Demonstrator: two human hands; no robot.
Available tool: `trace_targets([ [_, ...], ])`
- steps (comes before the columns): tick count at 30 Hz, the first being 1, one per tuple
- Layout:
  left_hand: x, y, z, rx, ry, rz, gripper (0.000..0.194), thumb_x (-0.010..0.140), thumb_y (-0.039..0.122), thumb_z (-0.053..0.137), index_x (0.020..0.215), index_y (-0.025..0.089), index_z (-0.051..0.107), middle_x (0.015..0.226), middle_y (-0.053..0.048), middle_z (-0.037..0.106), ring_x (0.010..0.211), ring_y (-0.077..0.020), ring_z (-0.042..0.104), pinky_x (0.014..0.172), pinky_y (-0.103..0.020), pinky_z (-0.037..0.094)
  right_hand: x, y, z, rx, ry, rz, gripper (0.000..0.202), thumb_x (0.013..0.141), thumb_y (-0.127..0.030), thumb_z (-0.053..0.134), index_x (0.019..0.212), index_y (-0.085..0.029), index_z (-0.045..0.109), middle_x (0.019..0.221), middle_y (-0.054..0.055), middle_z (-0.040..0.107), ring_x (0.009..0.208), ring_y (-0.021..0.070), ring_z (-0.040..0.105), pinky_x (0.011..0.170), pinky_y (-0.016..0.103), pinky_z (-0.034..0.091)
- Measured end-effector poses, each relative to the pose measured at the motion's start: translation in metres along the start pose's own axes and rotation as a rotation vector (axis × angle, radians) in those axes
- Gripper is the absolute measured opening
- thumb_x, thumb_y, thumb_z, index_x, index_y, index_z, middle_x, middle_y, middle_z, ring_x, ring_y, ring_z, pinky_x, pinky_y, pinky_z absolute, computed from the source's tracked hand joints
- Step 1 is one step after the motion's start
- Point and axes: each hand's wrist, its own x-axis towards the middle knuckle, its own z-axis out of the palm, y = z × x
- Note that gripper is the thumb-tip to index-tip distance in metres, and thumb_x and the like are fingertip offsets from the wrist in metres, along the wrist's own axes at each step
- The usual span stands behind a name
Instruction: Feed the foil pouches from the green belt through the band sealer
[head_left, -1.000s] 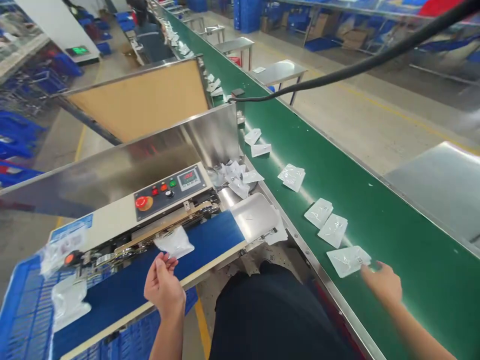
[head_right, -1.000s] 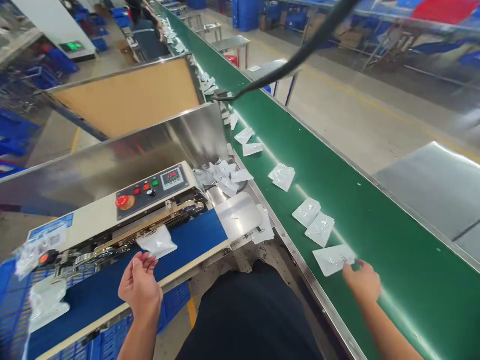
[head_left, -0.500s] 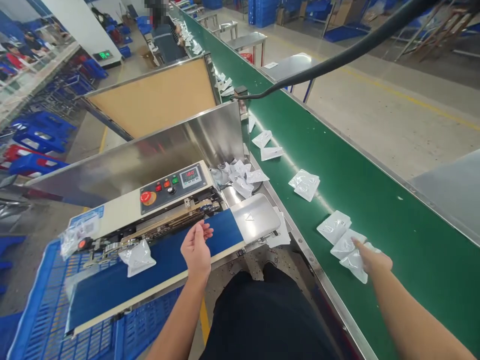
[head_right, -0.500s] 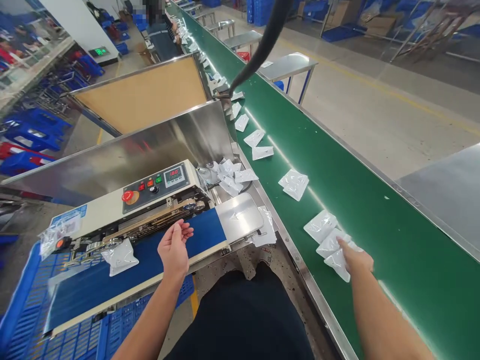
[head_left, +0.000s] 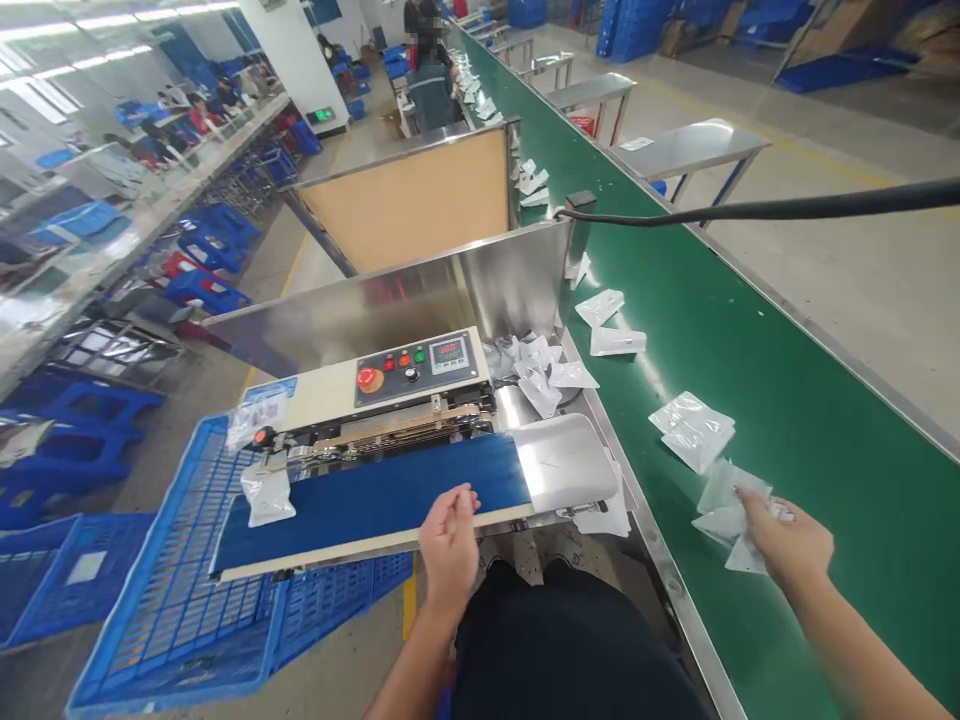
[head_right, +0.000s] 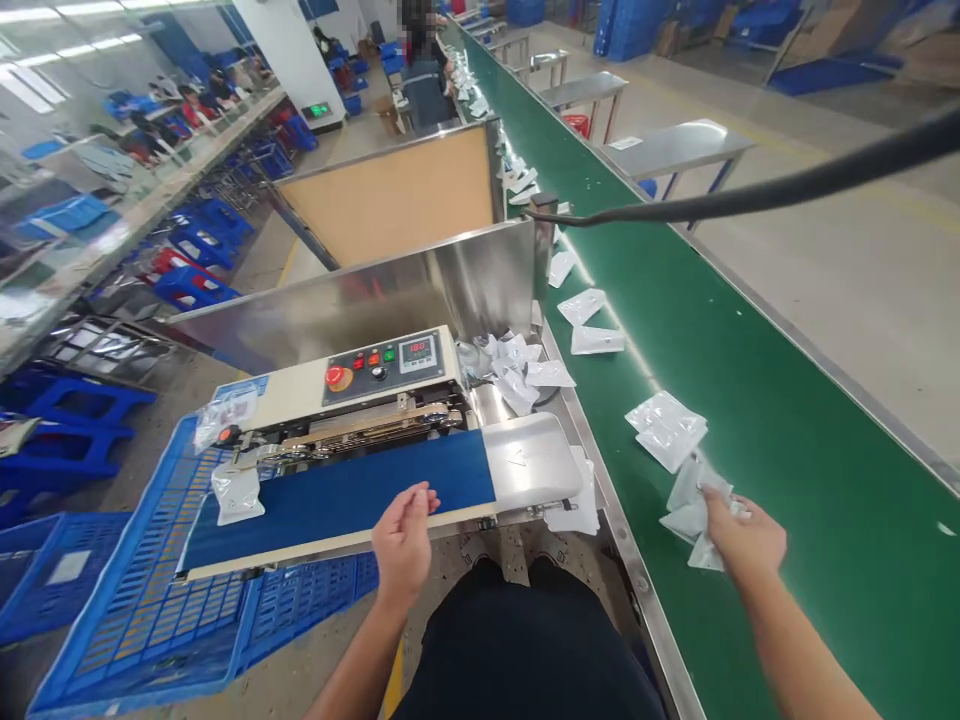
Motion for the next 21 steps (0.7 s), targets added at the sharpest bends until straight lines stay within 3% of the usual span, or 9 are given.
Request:
trace_targets([
  [2, -0.002, 0.003, 0.020, 0.023, -0.098, 0.070, 0.041, 0.094, 0.059, 0.083, 0.101, 0.019, 0.088, 0.097, -0.014, 0.084, 0.086, -0.0282, 0.081, 0.085, -0.041, 0.067, -0.024, -0.046, -0.012, 0.157, -0.028, -0.008, 0.069, 0.084, -0.067, 0.076, 0.121, -0.008, 0.082, 0.068, 0.014, 0.071, 0.067, 0.0332, 0.070, 0.066, 0.044, 0.057],
  [5, 0.002, 0.015, 0.056, 0.074, -0.273, 0.220, 0.040, 0.099, 0.056, 0.078, 0.115, 0.022, 0.089, 0.116, -0.017, 0.085, 0.107, -0.0333, 0.080, 0.102, -0.046, 0.064, -0.085, -0.119, -0.027, 0.334, -0.125, -0.191, 0.082, 0.074, -0.077, 0.082, 0.119, -0.008, 0.081, 0.052, 0.002, 0.058, 0.056, 0.0239, 0.058, 0.057, 0.036, 0.051],
  [7, 0.010, 0.025, 0.076, 0.069, -0.366, 0.290, 0.048, 0.098, 0.057, 0.078, 0.131, 0.022, 0.085, 0.135, -0.019, 0.081, 0.127, -0.0374, 0.075, 0.115, -0.050, 0.058, -0.132, -0.159, -0.027, 0.412, -0.304, -0.342, 0.082, 0.068, -0.083, 0.083, 0.109, -0.012, 0.081, 0.052, 0.000, 0.057, 0.051, 0.0199, 0.050, 0.050, 0.033, 0.045],
  [9, 0.020, 0.031, 0.089, 0.033, -0.428, 0.317, 0.051, 0.101, 0.058, 0.074, 0.133, 0.021, 0.084, 0.139, -0.018, 0.080, 0.130, -0.0375, 0.074, 0.116, -0.049, 0.057, -0.168, -0.185, -0.020, 0.445, -0.511, -0.495, 0.073, 0.070, -0.084, 0.082, 0.094, -0.016, 0.081, 0.055, 0.000, 0.059, 0.051, 0.0180, 0.050, 0.049, 0.031, 0.043],
  [12, 0.035, 0.031, 0.087, 0.024, -0.389, 0.274, 0.052, 0.110, 0.059, 0.057, 0.110, 0.018, 0.089, 0.107, -0.015, 0.086, 0.099, -0.0305, 0.078, 0.094, -0.039, 0.061, -0.191, -0.201, -0.003, 0.447, -0.692, -0.587, 0.068, 0.074, -0.079, 0.083, 0.100, -0.016, 0.084, 0.058, 0.000, 0.062, 0.052, 0.0185, 0.054, 0.049, 0.030, 0.044],
  [15, 0.043, 0.020, 0.073, 0.068, -0.285, 0.200, 0.059, 0.111, 0.060, 0.052, 0.093, 0.016, 0.086, 0.083, -0.011, 0.079, 0.076, -0.0240, 0.068, 0.073, -0.032, 0.053, -0.184, -0.202, 0.013, 0.428, -0.739, -0.635, 0.064, 0.075, -0.071, 0.086, 0.115, -0.021, 0.088, 0.064, 0.002, 0.069, 0.057, 0.0226, 0.063, 0.051, 0.032, 0.050],
  [18, 0.045, 0.008, 0.065, 0.063, -0.330, 0.163, 0.055, 0.108, 0.060, 0.056, 0.092, 0.017, 0.085, 0.079, -0.009, 0.076, 0.073, -0.0224, 0.063, 0.070, -0.031, 0.048, -0.171, -0.201, 0.025, 0.392, -0.768, -0.695, 0.049, 0.074, -0.068, 0.088, 0.102, -0.027, 0.090, 0.063, 0.003, 0.070, 0.062, 0.0269, 0.069, 0.052, 0.033, 0.054],
  [21, 0.050, -0.004, 0.072, 0.046, -0.319, 0.040, 0.053, 0.100, 0.063, 0.066, 0.073, 0.019, 0.077, 0.065, -0.003, 0.063, 0.064, -0.0185, 0.051, 0.063, -0.029, 0.040, -0.159, -0.203, 0.035, 0.392, -0.746, -0.663, 0.046, 0.075, -0.067, 0.086, 0.089, -0.023, 0.087, 0.058, 0.003, 0.068, 0.061, 0.0274, 0.070, 0.050, 0.033, 0.054],
])
